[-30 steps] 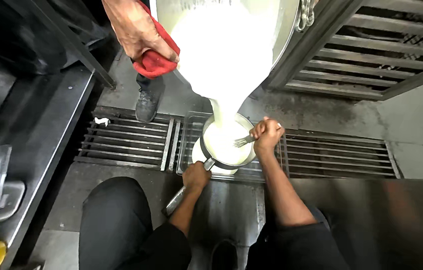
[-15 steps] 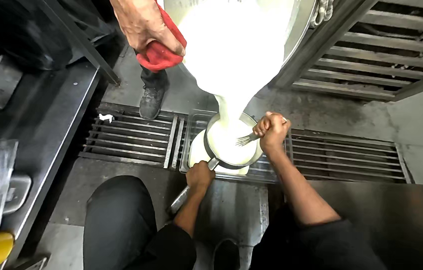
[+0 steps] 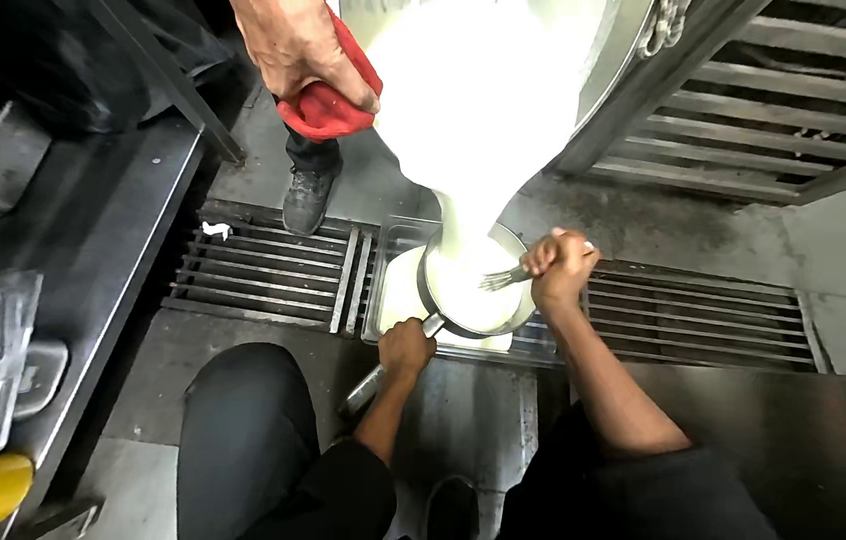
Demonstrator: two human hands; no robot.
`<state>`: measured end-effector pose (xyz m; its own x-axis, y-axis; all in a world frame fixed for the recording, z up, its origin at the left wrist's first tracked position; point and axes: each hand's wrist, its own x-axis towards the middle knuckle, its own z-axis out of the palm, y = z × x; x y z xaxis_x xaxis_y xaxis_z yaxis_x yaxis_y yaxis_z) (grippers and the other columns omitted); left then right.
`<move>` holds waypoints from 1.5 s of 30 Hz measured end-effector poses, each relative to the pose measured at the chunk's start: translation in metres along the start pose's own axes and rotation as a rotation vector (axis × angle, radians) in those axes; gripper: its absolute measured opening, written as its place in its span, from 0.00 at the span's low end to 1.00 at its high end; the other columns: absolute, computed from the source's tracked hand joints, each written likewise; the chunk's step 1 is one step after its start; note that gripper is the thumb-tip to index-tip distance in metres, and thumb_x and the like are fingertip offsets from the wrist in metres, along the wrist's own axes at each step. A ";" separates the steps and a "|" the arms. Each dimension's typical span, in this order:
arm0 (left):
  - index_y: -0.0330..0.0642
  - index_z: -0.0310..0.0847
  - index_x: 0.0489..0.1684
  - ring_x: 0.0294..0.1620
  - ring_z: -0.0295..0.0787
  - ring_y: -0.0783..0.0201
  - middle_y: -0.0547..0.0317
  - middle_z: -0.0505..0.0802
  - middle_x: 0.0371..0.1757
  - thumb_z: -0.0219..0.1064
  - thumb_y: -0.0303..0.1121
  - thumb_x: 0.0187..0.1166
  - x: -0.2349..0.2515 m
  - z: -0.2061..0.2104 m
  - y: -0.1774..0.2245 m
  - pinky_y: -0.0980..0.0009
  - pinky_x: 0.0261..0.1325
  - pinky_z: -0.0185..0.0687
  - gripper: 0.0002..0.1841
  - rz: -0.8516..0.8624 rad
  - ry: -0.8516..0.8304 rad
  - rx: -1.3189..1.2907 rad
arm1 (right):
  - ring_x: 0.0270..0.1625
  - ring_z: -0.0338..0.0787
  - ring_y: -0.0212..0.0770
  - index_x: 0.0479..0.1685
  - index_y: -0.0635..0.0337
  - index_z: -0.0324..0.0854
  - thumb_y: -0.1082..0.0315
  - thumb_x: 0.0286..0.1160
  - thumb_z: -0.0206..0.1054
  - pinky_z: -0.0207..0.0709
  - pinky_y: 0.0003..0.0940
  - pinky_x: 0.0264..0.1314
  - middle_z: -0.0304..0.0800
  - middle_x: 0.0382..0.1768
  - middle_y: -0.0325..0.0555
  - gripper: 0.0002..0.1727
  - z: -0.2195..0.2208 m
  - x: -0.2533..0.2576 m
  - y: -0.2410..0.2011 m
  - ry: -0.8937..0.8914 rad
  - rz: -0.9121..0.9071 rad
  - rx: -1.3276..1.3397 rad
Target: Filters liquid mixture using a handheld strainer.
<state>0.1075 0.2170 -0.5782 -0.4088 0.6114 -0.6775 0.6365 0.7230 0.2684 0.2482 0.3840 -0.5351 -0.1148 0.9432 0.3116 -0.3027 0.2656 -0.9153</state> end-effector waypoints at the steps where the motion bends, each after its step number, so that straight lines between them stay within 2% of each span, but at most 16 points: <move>1: 0.42 0.91 0.51 0.59 0.92 0.43 0.43 0.95 0.52 0.70 0.45 0.79 0.001 0.000 0.001 0.41 0.58 0.83 0.16 0.004 -0.004 0.004 | 0.09 0.68 0.27 0.06 0.40 0.62 0.67 0.75 0.49 0.67 0.27 0.15 0.66 0.06 0.26 0.23 -0.006 0.001 0.001 -0.037 -0.005 -0.047; 5: 0.43 0.91 0.52 0.59 0.92 0.44 0.43 0.95 0.52 0.70 0.45 0.80 0.007 0.007 -0.001 0.41 0.58 0.83 0.16 0.029 -0.012 0.013 | 0.08 0.68 0.26 0.09 0.40 0.63 0.69 0.77 0.50 0.67 0.26 0.12 0.66 0.05 0.26 0.23 0.001 0.026 -0.008 0.062 -0.119 -0.064; 9: 0.43 0.91 0.54 0.59 0.93 0.43 0.43 0.96 0.53 0.70 0.45 0.80 0.011 0.006 0.007 0.41 0.59 0.83 0.17 0.063 -0.018 0.043 | 0.09 0.68 0.26 0.07 0.41 0.63 0.68 0.75 0.51 0.66 0.26 0.15 0.67 0.06 0.26 0.23 -0.006 0.008 0.004 -0.012 -0.022 -0.041; 12: 0.43 0.90 0.56 0.61 0.92 0.43 0.43 0.95 0.54 0.69 0.45 0.81 0.012 0.003 0.011 0.41 0.61 0.83 0.17 0.061 -0.038 0.065 | 0.08 0.68 0.26 0.07 0.40 0.63 0.69 0.76 0.51 0.66 0.26 0.13 0.67 0.05 0.25 0.23 -0.019 0.036 -0.011 0.045 -0.072 -0.095; 14: 0.42 0.90 0.54 0.59 0.92 0.44 0.43 0.96 0.52 0.69 0.44 0.81 0.012 0.003 0.013 0.42 0.59 0.83 0.16 0.075 -0.034 0.088 | 0.06 0.67 0.27 0.07 0.41 0.61 0.69 0.78 0.49 0.66 0.26 0.11 0.66 0.04 0.27 0.24 -0.012 0.037 -0.010 0.124 -0.073 -0.030; 17: 0.42 0.90 0.50 0.57 0.93 0.44 0.44 0.96 0.50 0.70 0.44 0.79 0.009 0.003 0.017 0.42 0.56 0.83 0.15 0.107 -0.020 0.125 | 0.08 0.66 0.27 0.06 0.41 0.61 0.67 0.76 0.50 0.64 0.26 0.13 0.65 0.04 0.27 0.24 -0.017 0.018 -0.001 0.045 0.012 -0.013; 19: 0.42 0.90 0.52 0.58 0.93 0.45 0.45 0.96 0.51 0.69 0.44 0.80 0.007 0.003 0.020 0.43 0.58 0.83 0.16 0.108 -0.039 0.139 | 0.09 0.68 0.26 0.09 0.39 0.64 0.67 0.77 0.51 0.67 0.27 0.14 0.68 0.06 0.25 0.22 -0.029 0.030 -0.010 0.016 -0.040 -0.093; 22: 0.40 0.90 0.50 0.58 0.93 0.45 0.44 0.96 0.51 0.69 0.43 0.80 0.007 0.001 0.021 0.43 0.57 0.83 0.15 0.115 -0.038 0.143 | 0.07 0.68 0.26 0.08 0.40 0.62 0.68 0.79 0.49 0.67 0.26 0.12 0.66 0.04 0.26 0.24 -0.022 0.031 -0.015 0.149 -0.111 -0.043; 26: 0.40 0.90 0.48 0.58 0.93 0.45 0.44 0.95 0.50 0.68 0.44 0.80 0.008 0.002 0.021 0.44 0.58 0.83 0.16 0.122 -0.039 0.138 | 0.07 0.66 0.26 0.06 0.40 0.60 0.68 0.78 0.49 0.66 0.26 0.12 0.64 0.04 0.26 0.25 -0.019 0.017 -0.014 0.153 -0.028 -0.043; 30: 0.39 0.90 0.49 0.58 0.92 0.41 0.40 0.95 0.51 0.69 0.45 0.81 0.011 0.003 0.013 0.39 0.58 0.83 0.17 0.105 -0.036 0.084 | 0.08 0.69 0.26 0.12 0.42 0.63 0.71 0.77 0.54 0.69 0.25 0.12 0.67 0.06 0.25 0.22 -0.008 0.038 -0.029 0.222 -0.141 -0.119; 33: 0.40 0.90 0.48 0.58 0.93 0.43 0.42 0.95 0.50 0.69 0.46 0.80 0.014 0.004 0.015 0.40 0.58 0.83 0.17 0.087 -0.022 0.070 | 0.17 0.80 0.27 0.25 0.48 0.72 0.71 0.76 0.64 0.82 0.27 0.24 0.77 0.15 0.27 0.12 -0.011 0.013 0.001 0.304 -0.089 -0.149; 34: 0.40 0.90 0.47 0.58 0.93 0.43 0.42 0.95 0.51 0.69 0.46 0.79 0.016 0.004 0.014 0.41 0.58 0.83 0.17 0.085 -0.022 0.068 | 0.17 0.80 0.28 0.23 0.48 0.72 0.72 0.76 0.65 0.82 0.27 0.26 0.79 0.14 0.28 0.13 -0.010 0.002 0.012 0.341 -0.030 -0.101; 36: 0.40 0.90 0.49 0.59 0.92 0.43 0.43 0.95 0.51 0.69 0.46 0.80 0.017 0.003 0.013 0.41 0.59 0.83 0.17 0.073 -0.031 0.059 | 0.11 0.73 0.27 0.17 0.45 0.68 0.72 0.76 0.64 0.77 0.26 0.20 0.69 0.08 0.27 0.18 -0.006 -0.010 0.020 0.393 0.061 -0.021; 38: 0.41 0.90 0.48 0.59 0.92 0.45 0.43 0.95 0.52 0.69 0.46 0.80 0.018 0.003 0.011 0.42 0.60 0.83 0.17 0.059 -0.039 0.046 | 0.08 0.67 0.26 0.13 0.43 0.65 0.70 0.76 0.61 0.70 0.25 0.15 0.64 0.05 0.26 0.21 -0.004 -0.008 0.009 0.402 0.029 -0.017; 41: 0.40 0.90 0.49 0.59 0.92 0.44 0.43 0.95 0.51 0.69 0.46 0.81 0.020 0.000 0.009 0.41 0.59 0.82 0.17 0.045 -0.035 0.020 | 0.07 0.67 0.25 0.14 0.43 0.65 0.70 0.78 0.59 0.68 0.24 0.13 0.65 0.05 0.26 0.20 -0.003 -0.005 -0.001 0.441 -0.121 -0.005; 45: 0.39 0.90 0.48 0.58 0.93 0.44 0.42 0.95 0.51 0.69 0.46 0.80 0.020 0.003 0.010 0.41 0.59 0.83 0.17 0.046 -0.019 0.014 | 0.08 0.68 0.26 0.13 0.43 0.66 0.71 0.75 0.58 0.70 0.26 0.14 0.66 0.05 0.26 0.20 -0.006 -0.011 0.011 0.392 -0.022 -0.012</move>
<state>0.1074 0.2351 -0.5913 -0.3664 0.6374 -0.6779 0.6634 0.6898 0.2900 0.2518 0.3776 -0.5501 0.2625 0.9413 0.2121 -0.2898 0.2866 -0.9132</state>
